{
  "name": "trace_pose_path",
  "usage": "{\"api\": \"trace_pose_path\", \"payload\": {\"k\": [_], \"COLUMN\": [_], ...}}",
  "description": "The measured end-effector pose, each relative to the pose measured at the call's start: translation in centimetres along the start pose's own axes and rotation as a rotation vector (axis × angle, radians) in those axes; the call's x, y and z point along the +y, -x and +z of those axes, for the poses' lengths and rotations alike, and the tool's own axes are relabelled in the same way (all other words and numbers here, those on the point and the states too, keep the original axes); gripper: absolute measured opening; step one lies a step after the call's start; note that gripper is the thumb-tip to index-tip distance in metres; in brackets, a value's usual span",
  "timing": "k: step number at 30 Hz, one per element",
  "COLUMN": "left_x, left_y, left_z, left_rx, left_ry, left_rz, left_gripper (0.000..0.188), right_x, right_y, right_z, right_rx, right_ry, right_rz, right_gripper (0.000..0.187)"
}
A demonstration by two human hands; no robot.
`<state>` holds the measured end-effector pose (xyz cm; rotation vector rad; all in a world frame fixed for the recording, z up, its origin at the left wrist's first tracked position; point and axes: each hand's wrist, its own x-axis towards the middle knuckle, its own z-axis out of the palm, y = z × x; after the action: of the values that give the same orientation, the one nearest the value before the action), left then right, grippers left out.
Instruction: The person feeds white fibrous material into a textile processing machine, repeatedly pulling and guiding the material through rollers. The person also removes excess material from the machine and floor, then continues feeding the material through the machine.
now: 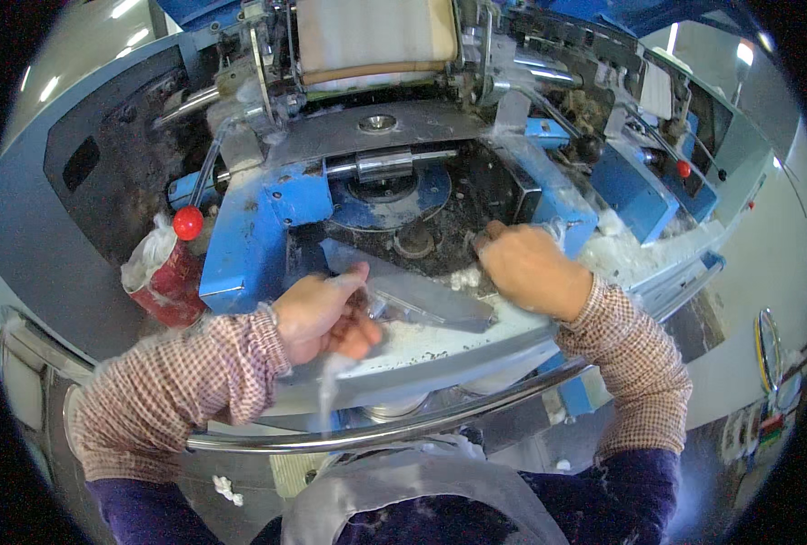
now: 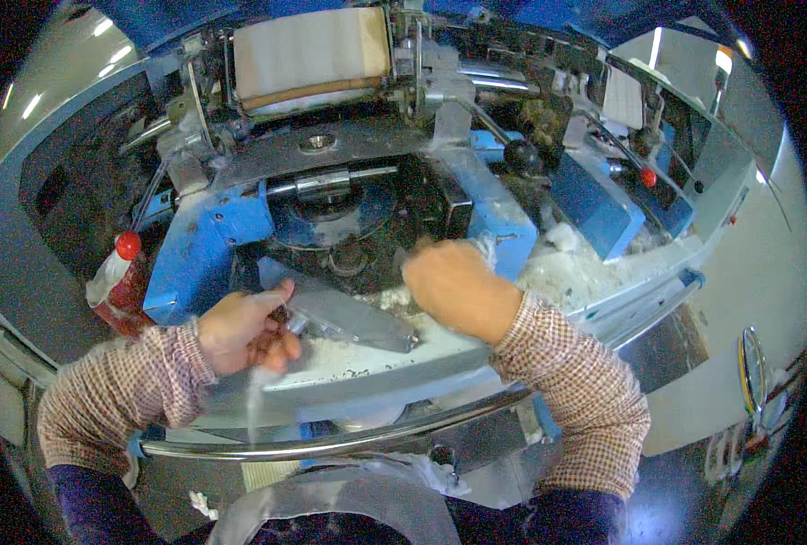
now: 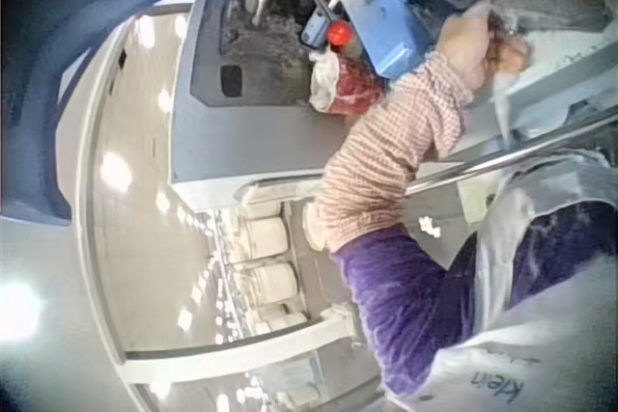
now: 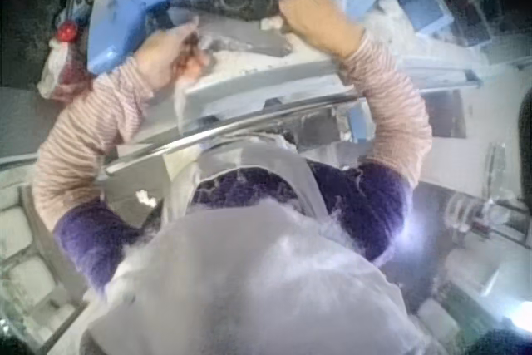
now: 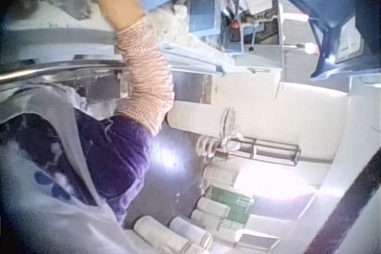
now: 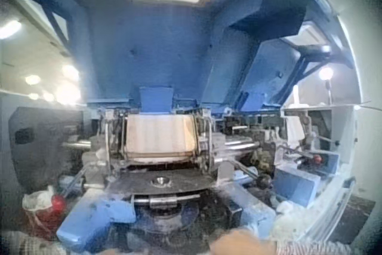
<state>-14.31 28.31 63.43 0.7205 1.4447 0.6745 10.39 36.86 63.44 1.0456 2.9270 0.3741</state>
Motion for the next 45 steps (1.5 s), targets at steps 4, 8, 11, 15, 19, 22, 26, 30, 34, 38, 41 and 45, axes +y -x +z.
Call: {"api": "trace_pose_path", "payload": {"k": [4, 8, 11, 15, 19, 22, 26, 30, 34, 38, 41, 45], "left_x": [0.4, 0.3, -0.8, -1.8, -1.1, 0.1, 2.8, 5.0, 6.6, 8.4, 10.0, 11.2], "left_y": [0.6, 1.5, 3.0, 5.2, 5.0, 3.0, 1.0, -0.5, -2.5, -3.9, -3.9, -4.6], "left_z": [-0.7, -1.4, -1.6, -2.6, -3.2, -1.2, 0.5, 1.4, 1.4, 1.6, 2.3, 3.3], "left_rx": [-0.065, -0.028, -0.112, -0.318, -0.336, -0.245, -0.024, 0.165, 0.372, 0.456, 0.501, 0.597], "left_ry": [-0.181, -0.374, -0.341, -0.367, -0.214, -0.015, 0.023, -0.023, -0.351, -0.438, -0.452, -0.301], "left_rz": [-0.027, 0.009, 0.198, 0.375, 0.582, 0.692, 0.769, 0.777, 0.795, 0.873, 0.823, 0.906], "left_gripper": [0.048, 0.050, 0.047, 0.034, 0.026, 0.029, 0.035, 0.031, 0.032, 0.039, 0.046, 0.051], "right_x": [0.9, 0.9, 0.3, -1.0, -1.8, -1.6, -1.6, -1.2, 0.4, 2.1, 3.1, 3.7], "right_y": [-0.1, -1.0, -1.5, -1.9, -2.7, -3.9, -6.2, -8.5, -12.0, -15.9, -18.0, -20.7], "right_z": [-0.2, 0.3, 0.8, 0.1, -2.4, -4.5, -5.4, -4.8, -3.8, -2.3, -1.7, -1.6], "right_rx": [0.080, 0.095, 0.123, 0.152, 0.382, 0.486, 0.379, 0.472, 0.641, 0.787, 0.824, 0.632], "right_ry": [0.040, 0.085, 0.157, 0.150, -0.012, -0.324, -1.090, -1.253, -0.845, -0.713, -0.515, -0.589], "right_rz": [-0.163, -0.161, -0.178, -0.033, 0.048, 0.037, 0.097, 0.108, 0.134, 0.140, -0.029, 0.036], "right_gripper": [0.017, 0.016, 0.015, 0.017, 0.025, 0.021, 0.015, 0.016, 0.017, 0.017, 0.017, 0.024]}}
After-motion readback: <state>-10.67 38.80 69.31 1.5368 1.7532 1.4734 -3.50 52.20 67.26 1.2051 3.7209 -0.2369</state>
